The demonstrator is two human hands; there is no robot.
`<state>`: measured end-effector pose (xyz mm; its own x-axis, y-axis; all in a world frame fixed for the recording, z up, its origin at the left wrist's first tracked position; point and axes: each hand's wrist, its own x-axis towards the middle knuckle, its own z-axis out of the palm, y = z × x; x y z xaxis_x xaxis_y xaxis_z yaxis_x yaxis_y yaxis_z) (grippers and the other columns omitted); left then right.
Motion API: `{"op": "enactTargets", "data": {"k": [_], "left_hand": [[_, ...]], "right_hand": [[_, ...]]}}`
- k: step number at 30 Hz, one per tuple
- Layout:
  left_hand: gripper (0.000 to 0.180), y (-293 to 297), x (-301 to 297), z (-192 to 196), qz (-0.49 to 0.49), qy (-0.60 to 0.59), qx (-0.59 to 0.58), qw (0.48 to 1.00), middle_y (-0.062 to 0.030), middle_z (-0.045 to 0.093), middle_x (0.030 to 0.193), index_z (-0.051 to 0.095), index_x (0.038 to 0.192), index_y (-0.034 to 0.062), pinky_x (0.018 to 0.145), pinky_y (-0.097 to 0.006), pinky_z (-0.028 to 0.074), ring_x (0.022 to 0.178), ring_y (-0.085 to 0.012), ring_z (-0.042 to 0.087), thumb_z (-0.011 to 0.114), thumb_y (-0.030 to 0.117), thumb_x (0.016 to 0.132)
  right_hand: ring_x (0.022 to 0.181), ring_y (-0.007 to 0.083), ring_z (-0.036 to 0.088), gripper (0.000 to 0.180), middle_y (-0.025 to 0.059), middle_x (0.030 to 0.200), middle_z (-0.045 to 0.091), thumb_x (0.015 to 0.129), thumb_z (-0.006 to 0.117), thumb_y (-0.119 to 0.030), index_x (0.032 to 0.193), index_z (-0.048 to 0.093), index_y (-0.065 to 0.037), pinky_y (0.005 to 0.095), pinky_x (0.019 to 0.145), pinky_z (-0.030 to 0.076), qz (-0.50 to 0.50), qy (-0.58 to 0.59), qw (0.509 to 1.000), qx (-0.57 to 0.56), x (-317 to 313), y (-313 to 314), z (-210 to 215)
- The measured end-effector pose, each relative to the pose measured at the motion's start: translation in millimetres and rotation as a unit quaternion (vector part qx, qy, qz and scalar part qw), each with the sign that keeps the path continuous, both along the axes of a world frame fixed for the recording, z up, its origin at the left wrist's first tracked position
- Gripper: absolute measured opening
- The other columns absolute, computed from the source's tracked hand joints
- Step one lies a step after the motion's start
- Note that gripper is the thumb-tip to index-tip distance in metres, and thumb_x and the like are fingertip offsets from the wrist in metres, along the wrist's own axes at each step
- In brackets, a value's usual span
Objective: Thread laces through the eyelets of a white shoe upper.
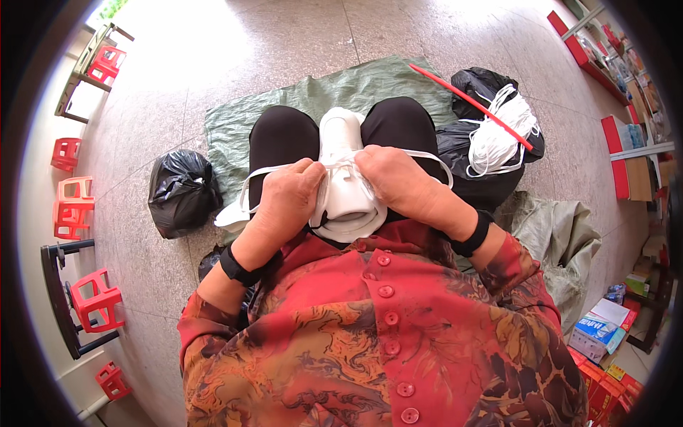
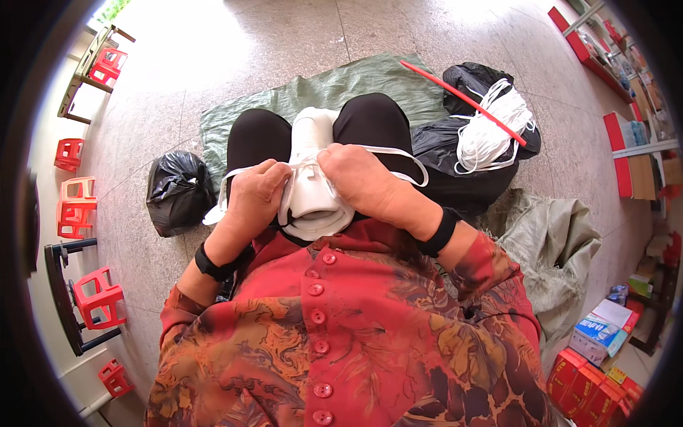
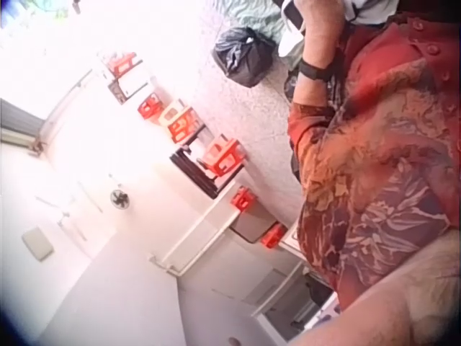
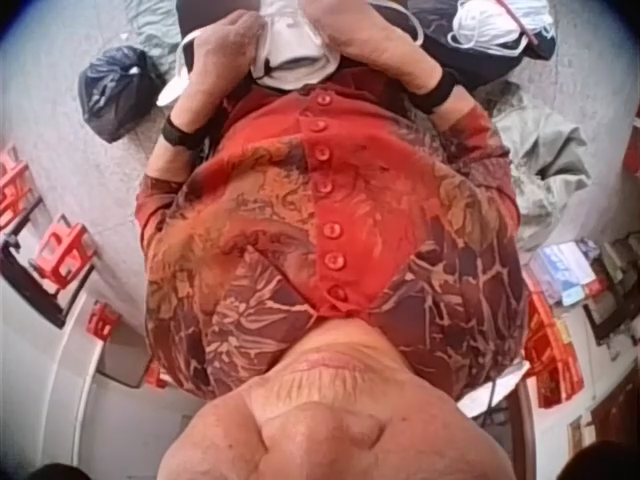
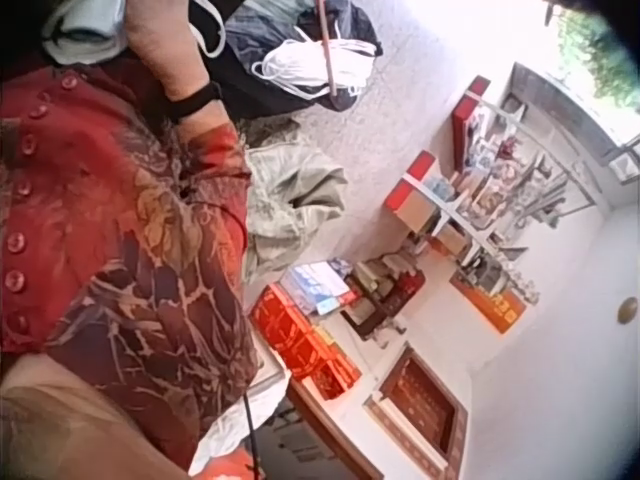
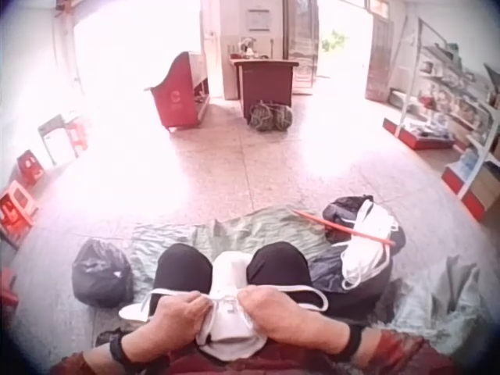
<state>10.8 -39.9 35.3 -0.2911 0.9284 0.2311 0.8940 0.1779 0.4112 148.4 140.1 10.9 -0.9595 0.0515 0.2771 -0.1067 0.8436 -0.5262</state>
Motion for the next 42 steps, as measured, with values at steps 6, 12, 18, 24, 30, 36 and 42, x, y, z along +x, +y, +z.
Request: {"op": "enactTargets", "data": {"k": [6,12,18,24,30,36,42], "left_hand": [[0.007,-1.0,5.1,-11.0,0.078,-0.087,0.051,0.992,-0.0147,0.065,0.082,0.062,0.09,0.0045,0.067,-0.041,0.05,0.076,-0.0358,0.064,0.06,0.011,0.089],[0.006,-0.1,12.3,-6.8,0.126,-0.118,0.052,0.984,-0.0149,0.064,0.078,0.061,0.09,0.0048,0.065,-0.041,0.049,0.073,-0.0333,0.064,0.064,0.009,0.087],[0.023,-4.2,30.4,8.2,0.105,-0.072,0.047,0.991,-0.017,0.065,0.086,0.062,0.1,-0.0006,0.069,-0.038,0.051,0.076,-0.0308,0.065,0.07,0.014,0.083],[0.023,-6.8,25.7,-14.3,0.113,-0.041,0.033,0.992,-0.0187,0.064,0.098,0.061,0.103,-0.0009,0.079,-0.045,0.049,0.089,-0.0368,0.063,0.058,0.006,0.081],[0.02,-4.5,18.6,-21.5,0.102,-0.091,0.077,0.988,-0.0188,0.064,0.095,0.06,0.099,0.0004,0.079,-0.046,0.049,0.089,-0.0374,0.062,0.053,0.003,0.081],[0.018,-0.6,19.4,-12.3,0.105,-0.13,0.083,0.982,-0.0155,0.064,0.092,0.061,0.097,0.0037,0.074,-0.043,0.05,0.084,-0.0356,0.063,0.055,0.002,0.081],[0.013,7.8,15.2,10.1,0.011,0.015,-0.041,0.999,-0.0145,0.064,0.087,0.063,0.093,0.004,0.069,-0.042,0.05,0.079,-0.0355,0.064,0.059,0.004,0.081]], "right_hand": [[0.083,0.0409,0.06,0.009,0.0216,0.086,0.06,0.081,0.056,-0.005,0.085,0.055,0.002,0.0447,0.073,0.049,-0.026,-0.011,0.995,-0.1,2.7,7.5,-1.9],[0.083,0.0398,0.063,0.011,0.0241,0.085,0.061,0.077,0.059,-0.003,0.086,0.059,0.004,0.0436,0.074,0.052,0.007,0.006,1.0,0.016,-2.9,0.1,4.9],[0.082,0.0408,0.061,0.026,0.0248,0.083,0.059,0.087,0.062,-0.017,0.096,0.05,0.004,0.0451,0.074,0.051,-0.107,0.032,0.992,-0.063,22.4,-24.6,15.0],[0.086,0.0398,0.061,0.022,0.0236,0.088,0.061,0.088,0.058,-0.013,0.101,0.056,0.006,0.0455,0.077,0.049,-0.145,-0.01,0.988,-0.051,28.3,-27.5,4.4],[0.087,0.0368,0.06,0.017,0.0194,0.089,0.062,0.088,0.056,-0.008,0.099,0.062,0.003,0.0449,0.081,0.047,-0.166,0.054,0.969,-0.172,30.1,-23.0,-14.8],[0.088,0.0366,0.06,0.014,0.0186,0.09,0.063,0.085,0.057,-0.003,0.096,0.063,0.001,0.0427,0.079,0.048,-0.144,0.09,0.968,-0.184,26.1,-18.8,-1.7],[0.081,0.0279,0.064,0.009,0.0112,0.081,0.061,0.077,0.06,-0.007,0.085,0.062,-0.005,0.0402,0.074,0.051,-0.023,-0.015,0.982,0.186,6.9,-16.7,21.0]]}}
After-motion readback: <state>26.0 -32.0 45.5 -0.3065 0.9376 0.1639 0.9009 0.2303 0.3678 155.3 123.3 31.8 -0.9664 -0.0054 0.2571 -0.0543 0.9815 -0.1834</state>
